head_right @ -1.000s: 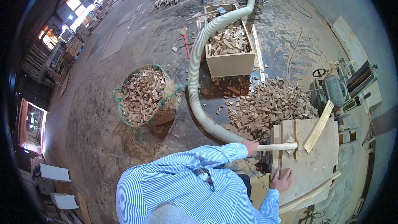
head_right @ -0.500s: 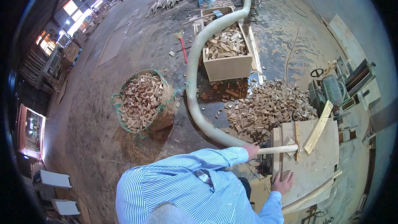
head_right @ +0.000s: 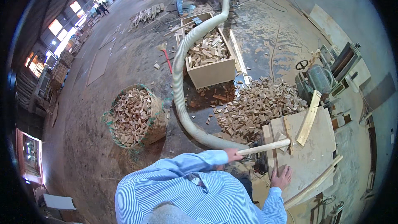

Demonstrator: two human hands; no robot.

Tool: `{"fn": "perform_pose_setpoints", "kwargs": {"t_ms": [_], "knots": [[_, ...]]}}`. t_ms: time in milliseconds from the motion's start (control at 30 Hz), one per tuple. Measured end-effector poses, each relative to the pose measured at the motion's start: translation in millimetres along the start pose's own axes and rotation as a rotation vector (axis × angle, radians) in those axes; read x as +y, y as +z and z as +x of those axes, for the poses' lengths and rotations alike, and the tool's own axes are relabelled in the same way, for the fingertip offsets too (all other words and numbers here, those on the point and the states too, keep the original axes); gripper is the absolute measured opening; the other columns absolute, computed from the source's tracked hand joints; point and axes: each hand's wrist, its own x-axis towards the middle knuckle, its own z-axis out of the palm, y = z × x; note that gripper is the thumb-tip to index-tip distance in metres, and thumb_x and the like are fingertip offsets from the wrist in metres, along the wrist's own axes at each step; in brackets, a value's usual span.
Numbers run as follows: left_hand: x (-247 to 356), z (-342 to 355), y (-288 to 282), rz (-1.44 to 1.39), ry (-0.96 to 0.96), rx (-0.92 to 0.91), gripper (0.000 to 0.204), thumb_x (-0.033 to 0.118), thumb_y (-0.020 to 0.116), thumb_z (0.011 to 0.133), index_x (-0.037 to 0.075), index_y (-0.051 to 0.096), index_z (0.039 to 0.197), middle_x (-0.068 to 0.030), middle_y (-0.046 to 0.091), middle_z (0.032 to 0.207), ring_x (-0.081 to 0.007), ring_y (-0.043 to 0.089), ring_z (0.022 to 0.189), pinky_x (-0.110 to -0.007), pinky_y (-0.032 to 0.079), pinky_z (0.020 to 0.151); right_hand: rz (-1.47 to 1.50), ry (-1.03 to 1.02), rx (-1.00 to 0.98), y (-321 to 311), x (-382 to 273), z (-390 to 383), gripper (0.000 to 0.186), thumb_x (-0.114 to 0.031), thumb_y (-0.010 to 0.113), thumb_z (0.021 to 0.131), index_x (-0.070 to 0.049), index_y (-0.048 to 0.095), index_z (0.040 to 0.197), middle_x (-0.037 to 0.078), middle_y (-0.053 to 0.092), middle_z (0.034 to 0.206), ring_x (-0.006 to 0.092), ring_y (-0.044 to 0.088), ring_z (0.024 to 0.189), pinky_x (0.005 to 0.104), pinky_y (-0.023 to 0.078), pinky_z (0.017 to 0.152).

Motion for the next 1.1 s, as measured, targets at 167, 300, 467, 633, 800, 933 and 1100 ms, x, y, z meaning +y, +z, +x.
{"fn": "perform_pose_setpoints", "kwargs": {"t_ms": [167, 300, 467, 633, 800, 933, 1100], "knots": [[-134, -86, -20, -0.792, -0.580, 0.228, 0.059, 0.067, 0.050, 0.096, 0.011, 0.060, 0.080, -0.0021, 0.054, 0.063, -0.0155, 0.044, 0.046, -0.032, 0.030, 0.042, 0.086, 0.038, -0.048, -7, 2, 1, 0.071, -0.043, 0.070, 0.087, -0.006, 0.050, 0.145, 0.019, 0.043, 0.152, 0.0378, 0.038, 0.143, 0.0514, 0.033, 0.115], [-191, -218, 21, -0.364, -1.078, 0.222, 0.109, 0.085, 0.033, 0.088, -0.006, 0.045, 0.147, -0.0297, 0.043, 0.152, -0.0391, 0.037, 0.146, -0.041, 0.028, 0.120, 0.098, -0.011, -0.015, -7, 6, 2, 0.071, -0.044, 0.069, 0.088, -0.006, 0.050, 0.144, 0.019, 0.044, 0.151, 0.0379, 0.037, 0.142, 0.0521, 0.032, 0.114], [-173, -255, 67, -1.047, -1.282, 0.389, 0.107, 0.084, 0.039, 0.087, -0.003, 0.041, 0.149, -0.0267, 0.038, 0.155, -0.0370, 0.038, 0.145, -0.043, 0.031, 0.118, 0.120, 0.010, -0.036, -1, 10, 3, 0.071, -0.044, 0.070, 0.087, -0.007, 0.050, 0.144, 0.018, 0.043, 0.151, 0.0389, 0.036, 0.142, 0.0528, 0.031, 0.115], [-142, -230, 55, -1.395, -1.210, 0.509, 0.107, 0.082, 0.046, 0.086, 0.000, 0.038, 0.152, -0.0238, 0.034, 0.159, -0.0349, 0.039, 0.145, -0.044, 0.034, 0.116, 0.119, 0.038, -0.051, -1, 9, 2, 0.072, -0.045, 0.070, 0.087, -0.007, 0.050, 0.145, 0.018, 0.043, 0.151, 0.0388, 0.035, 0.143, 0.0530, 0.029, 0.116], [-134, -198, 30, -1.480, -1.168, 0.563, 0.108, 0.081, 0.052, 0.084, 0.002, 0.034, 0.155, -0.0208, 0.029, 0.162, -0.0328, 0.040, 0.144, -0.046, 0.037, 0.115, 0.128, 0.027, -0.048, -3, 8, 2, 0.072, -0.046, 0.069, 0.088, -0.007, 0.049, 0.145, 0.019, 0.042, 0.152, 0.0382, 0.034, 0.144, 0.0531, 0.028, 0.117], [-174, -153, -20, -1.028, -1.040, 0.422, 0.105, 0.079, 0.060, 0.083, 0.002, 0.040, 0.152, -0.0200, 0.037, 0.157, -0.0314, 0.047, 0.137, -0.046, 0.043, 0.108, 0.113, 0.049, -0.069, -5, 5, 2, 0.072, -0.045, 0.069, 0.087, -0.008, 0.049, 0.145, 0.019, 0.042, 0.152, 0.0376, 0.035, 0.144, 0.0529, 0.028, 0.117], [-201, -68, -104, 0.065, -0.736, 0.472, 0.079, 0.063, 0.072, 0.082, -0.004, 0.065, 0.123, -0.0223, 0.068, 0.124, -0.0338, 0.066, 0.113, -0.043, 0.051, 0.097, 0.122, 0.050, -0.051, -8, 2, 2, 0.073, -0.044, 0.071, 0.086, -0.008, 0.049, 0.145, 0.019, 0.042, 0.152, 0.0373, 0.036, 0.143, 0.0522, 0.028, 0.116]]}}
